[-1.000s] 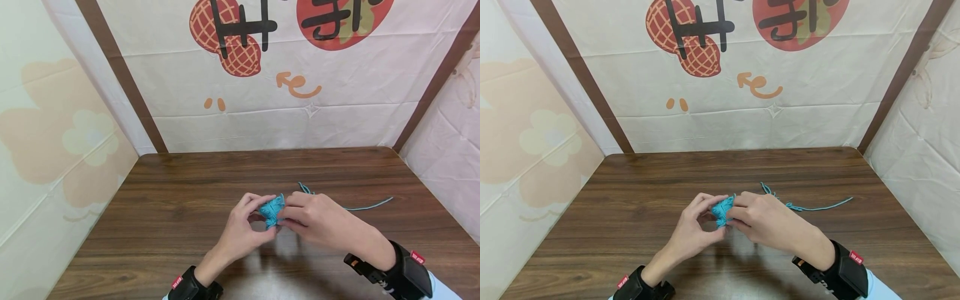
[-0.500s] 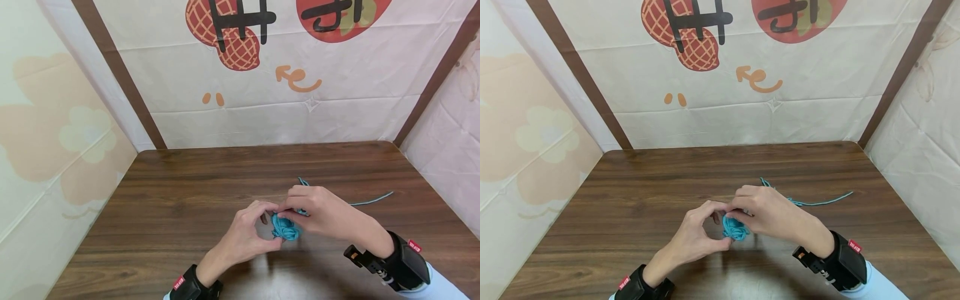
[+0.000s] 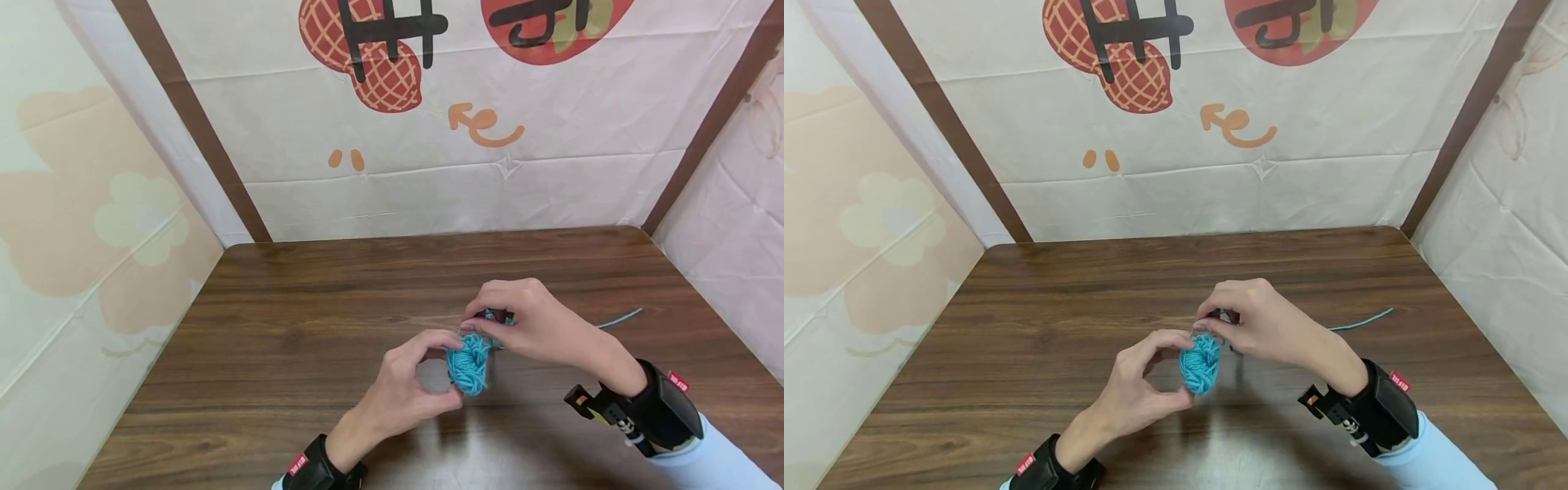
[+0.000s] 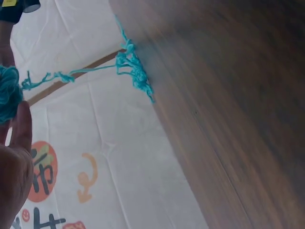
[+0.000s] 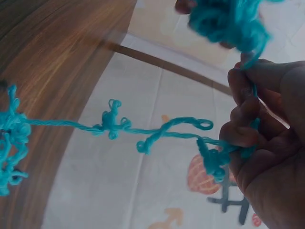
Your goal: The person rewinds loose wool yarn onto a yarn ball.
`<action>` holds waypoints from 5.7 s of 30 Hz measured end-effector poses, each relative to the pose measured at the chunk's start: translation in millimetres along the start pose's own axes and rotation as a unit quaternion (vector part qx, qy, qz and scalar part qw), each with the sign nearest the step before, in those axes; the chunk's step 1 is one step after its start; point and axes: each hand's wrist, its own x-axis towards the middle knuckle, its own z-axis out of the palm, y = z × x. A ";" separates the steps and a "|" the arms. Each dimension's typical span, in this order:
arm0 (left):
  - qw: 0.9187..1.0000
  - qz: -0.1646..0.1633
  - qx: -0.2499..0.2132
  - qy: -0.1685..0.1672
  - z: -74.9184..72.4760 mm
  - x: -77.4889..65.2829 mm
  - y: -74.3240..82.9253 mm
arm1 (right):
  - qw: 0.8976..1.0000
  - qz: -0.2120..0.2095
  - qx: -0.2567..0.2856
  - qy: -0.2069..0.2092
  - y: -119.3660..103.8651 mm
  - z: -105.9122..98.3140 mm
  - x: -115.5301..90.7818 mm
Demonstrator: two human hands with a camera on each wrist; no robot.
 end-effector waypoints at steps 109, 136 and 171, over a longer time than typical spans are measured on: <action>0.990 -0.036 0.109 0.085 -10.5 0.2 -21.3 | 0.966 -0.137 -0.219 0.017 -27.7 19.7 -1.9; 0.987 0.099 0.125 -0.015 -9.1 4.0 -4.0 | 0.993 -0.063 -0.094 0.014 -10.9 -2.0 4.2; 0.989 0.021 -0.038 0.144 -17.7 21.2 -7.8 | 0.999 0.023 -0.028 0.013 47.6 17.0 -3.0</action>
